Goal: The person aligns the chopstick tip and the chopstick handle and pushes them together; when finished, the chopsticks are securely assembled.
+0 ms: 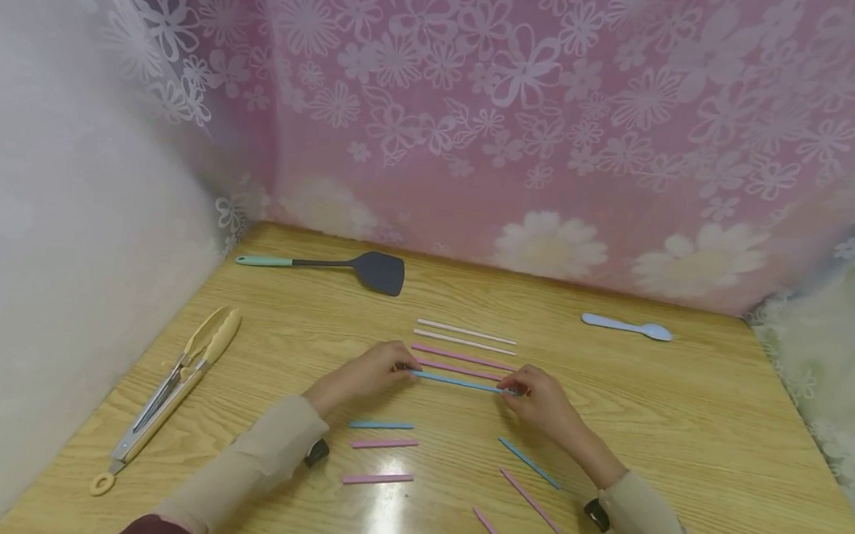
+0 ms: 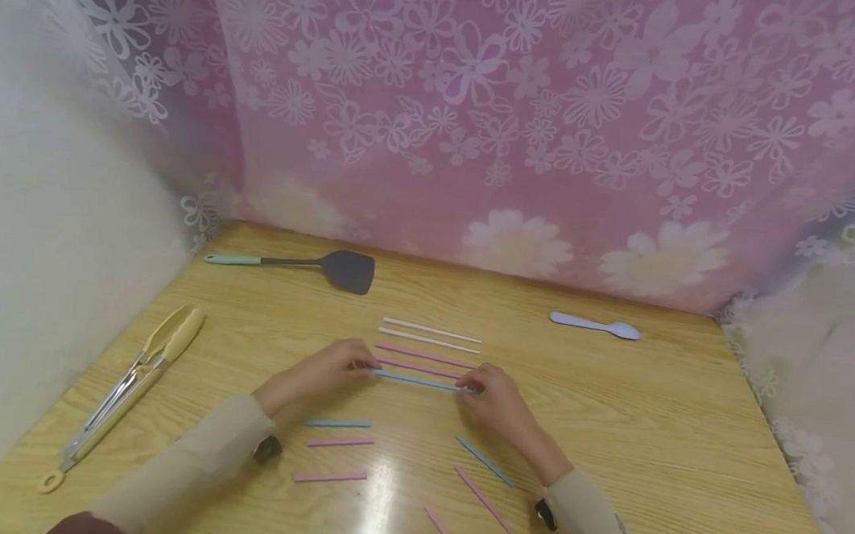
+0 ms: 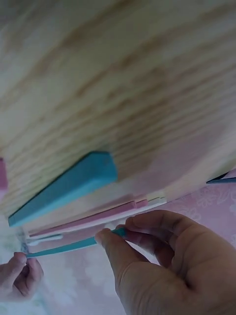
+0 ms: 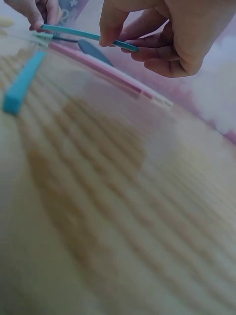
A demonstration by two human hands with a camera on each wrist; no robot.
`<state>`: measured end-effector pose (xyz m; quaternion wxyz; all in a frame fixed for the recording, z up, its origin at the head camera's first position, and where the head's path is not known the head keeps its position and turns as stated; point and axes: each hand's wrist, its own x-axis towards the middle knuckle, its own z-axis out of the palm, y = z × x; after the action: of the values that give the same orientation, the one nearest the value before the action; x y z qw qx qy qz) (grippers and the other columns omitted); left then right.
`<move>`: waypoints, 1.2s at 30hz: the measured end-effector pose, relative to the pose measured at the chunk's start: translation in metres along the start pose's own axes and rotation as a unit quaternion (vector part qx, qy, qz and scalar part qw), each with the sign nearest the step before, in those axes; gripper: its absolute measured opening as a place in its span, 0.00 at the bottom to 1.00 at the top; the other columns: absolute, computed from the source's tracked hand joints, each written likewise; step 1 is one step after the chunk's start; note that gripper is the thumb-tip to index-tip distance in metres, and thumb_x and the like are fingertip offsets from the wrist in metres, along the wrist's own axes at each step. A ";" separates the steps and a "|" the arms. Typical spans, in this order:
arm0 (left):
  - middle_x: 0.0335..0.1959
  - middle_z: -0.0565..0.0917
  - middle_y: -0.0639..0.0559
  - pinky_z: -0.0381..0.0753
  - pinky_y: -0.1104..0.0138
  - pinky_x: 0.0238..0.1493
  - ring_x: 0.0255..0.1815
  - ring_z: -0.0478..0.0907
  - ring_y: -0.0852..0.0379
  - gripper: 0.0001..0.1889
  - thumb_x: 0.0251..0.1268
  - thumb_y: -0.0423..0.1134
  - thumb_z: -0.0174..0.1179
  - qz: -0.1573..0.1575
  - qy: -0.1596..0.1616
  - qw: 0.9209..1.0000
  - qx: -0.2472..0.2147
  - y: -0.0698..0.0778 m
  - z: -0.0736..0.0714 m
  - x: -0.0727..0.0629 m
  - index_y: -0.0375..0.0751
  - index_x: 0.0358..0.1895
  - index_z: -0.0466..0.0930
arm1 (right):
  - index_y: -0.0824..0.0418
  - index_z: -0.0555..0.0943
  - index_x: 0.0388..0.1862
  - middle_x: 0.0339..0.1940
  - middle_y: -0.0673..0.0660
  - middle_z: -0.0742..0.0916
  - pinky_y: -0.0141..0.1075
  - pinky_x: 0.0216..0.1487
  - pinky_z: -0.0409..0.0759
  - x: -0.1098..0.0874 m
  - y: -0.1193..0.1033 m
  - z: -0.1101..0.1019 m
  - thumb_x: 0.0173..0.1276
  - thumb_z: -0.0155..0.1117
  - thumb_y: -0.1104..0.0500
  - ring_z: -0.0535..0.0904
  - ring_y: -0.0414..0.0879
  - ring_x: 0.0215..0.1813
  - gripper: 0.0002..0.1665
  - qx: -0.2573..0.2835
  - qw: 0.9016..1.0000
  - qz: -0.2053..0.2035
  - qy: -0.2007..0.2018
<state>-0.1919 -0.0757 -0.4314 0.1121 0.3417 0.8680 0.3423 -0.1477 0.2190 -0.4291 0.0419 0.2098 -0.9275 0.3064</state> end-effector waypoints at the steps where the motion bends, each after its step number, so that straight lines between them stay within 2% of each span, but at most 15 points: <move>1: 0.41 0.81 0.47 0.77 0.70 0.43 0.42 0.76 0.55 0.10 0.67 0.33 0.57 0.001 -0.001 1.000 0.005 -0.001 0.001 0.001 0.34 0.46 0.83 | 0.63 0.85 0.31 0.28 0.50 0.81 0.31 0.32 0.75 0.001 0.001 0.000 0.57 0.69 0.70 0.74 0.41 0.32 0.04 0.001 1.000 0.003 -0.007; 4: 0.40 0.82 0.47 0.77 0.69 0.43 0.41 0.77 0.54 0.09 0.67 0.33 0.58 0.004 -0.003 1.000 0.019 -0.004 0.004 0.006 0.33 0.45 0.83 | 0.64 0.84 0.32 0.29 0.51 0.81 0.31 0.33 0.76 0.003 0.004 -0.001 0.58 0.68 0.69 0.75 0.41 0.32 0.03 0.006 1.000 0.011 -0.028; 12: 0.40 0.82 0.46 0.78 0.67 0.44 0.41 0.77 0.54 0.07 0.65 0.31 0.59 -0.019 -0.013 1.000 0.017 -0.004 0.010 0.011 0.33 0.43 0.83 | 0.64 0.83 0.33 0.31 0.52 0.81 0.31 0.35 0.77 0.008 0.014 0.003 0.61 0.66 0.68 0.76 0.41 0.34 0.02 0.023 0.996 0.033 -0.075; 24: 0.42 0.82 0.45 0.80 0.65 0.47 0.43 0.78 0.53 0.07 0.65 0.28 0.58 -0.031 -0.013 0.999 -0.001 -0.004 0.008 0.010 0.31 0.43 0.82 | 0.66 0.83 0.32 0.29 0.50 0.80 0.29 0.32 0.72 0.011 0.013 0.007 0.61 0.65 0.66 0.72 0.39 0.32 0.02 0.009 0.995 0.047 -0.083; 28: 0.42 0.82 0.45 0.79 0.65 0.47 0.43 0.78 0.53 0.08 0.65 0.28 0.58 -0.036 -0.015 0.999 -0.001 -0.003 0.008 0.010 0.31 0.44 0.82 | 0.66 0.82 0.32 0.29 0.51 0.80 0.29 0.31 0.72 0.011 0.012 0.006 0.62 0.65 0.66 0.71 0.39 0.31 0.03 0.009 0.996 0.037 -0.083; 36: 0.44 0.82 0.43 0.79 0.64 0.49 0.45 0.78 0.51 0.10 0.65 0.29 0.58 -0.029 -0.014 0.999 0.002 -0.004 0.009 0.007 0.30 0.47 0.81 | 0.65 0.84 0.34 0.30 0.52 0.82 0.31 0.36 0.77 0.006 0.010 0.001 0.62 0.65 0.67 0.77 0.42 0.34 0.02 0.025 0.997 0.034 -0.061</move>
<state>-0.1951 -0.0688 -0.4403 0.1329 0.3217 0.8765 0.3326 -0.1573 0.2238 -0.4342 -0.0303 0.1970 -0.9272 0.3172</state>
